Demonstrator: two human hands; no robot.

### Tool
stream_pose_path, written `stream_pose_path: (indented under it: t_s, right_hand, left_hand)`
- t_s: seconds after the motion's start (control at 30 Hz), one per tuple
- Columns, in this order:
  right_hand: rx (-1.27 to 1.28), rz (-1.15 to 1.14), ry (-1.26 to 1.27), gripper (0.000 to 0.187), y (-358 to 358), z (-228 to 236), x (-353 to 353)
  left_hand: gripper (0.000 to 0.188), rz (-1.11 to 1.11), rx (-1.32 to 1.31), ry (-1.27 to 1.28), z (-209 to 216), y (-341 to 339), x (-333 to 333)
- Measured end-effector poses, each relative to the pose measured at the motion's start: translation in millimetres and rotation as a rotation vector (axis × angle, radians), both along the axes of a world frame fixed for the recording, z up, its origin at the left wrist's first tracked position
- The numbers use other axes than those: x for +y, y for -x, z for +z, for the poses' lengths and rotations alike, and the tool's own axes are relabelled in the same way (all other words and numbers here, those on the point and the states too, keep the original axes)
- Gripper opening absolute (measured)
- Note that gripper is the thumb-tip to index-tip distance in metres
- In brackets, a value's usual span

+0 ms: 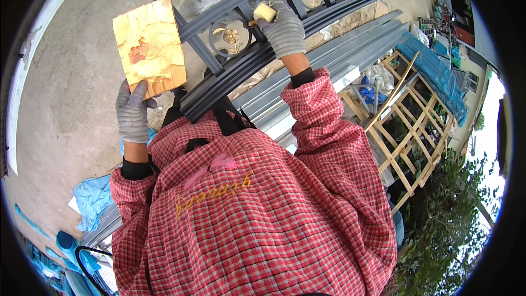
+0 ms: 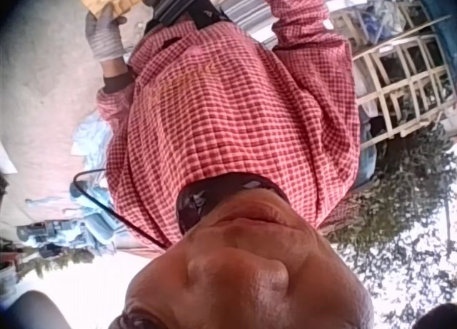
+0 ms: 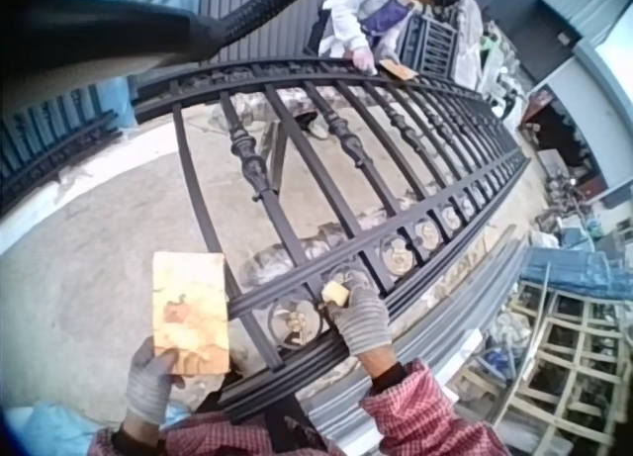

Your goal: The person picks up a yellow polishing pad and rubs it along the ornate bars of a black metal gate. They continue polishing the same gate section repeatedly while another person works nearby.

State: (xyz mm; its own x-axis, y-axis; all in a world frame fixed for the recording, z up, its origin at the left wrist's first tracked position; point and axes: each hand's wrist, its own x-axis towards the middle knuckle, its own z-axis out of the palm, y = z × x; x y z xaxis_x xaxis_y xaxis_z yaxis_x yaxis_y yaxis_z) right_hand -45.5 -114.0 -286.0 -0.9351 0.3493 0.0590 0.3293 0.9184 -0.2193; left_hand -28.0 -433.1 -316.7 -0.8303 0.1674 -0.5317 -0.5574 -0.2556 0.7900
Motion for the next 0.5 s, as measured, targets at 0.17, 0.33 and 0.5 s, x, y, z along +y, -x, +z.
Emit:
stream_pose_path:
  t_s: [0.17,0.33,0.5]
  right_hand:
    - [-0.085,-0.019,-0.063,0.04,1,-9,6]
    - [-0.101,-0.01,0.041,0.042,5,2,4]
    - [-0.105,0.041,-0.078,0.037,0,-2,-12]
  left_hand:
    - [0.037,0.006,-0.004,-0.011,5,0,3]
    - [0.037,0.022,-0.01,-0.011,-4,1,-6]
    - [0.038,0.015,-0.005,-0.014,3,1,-7]
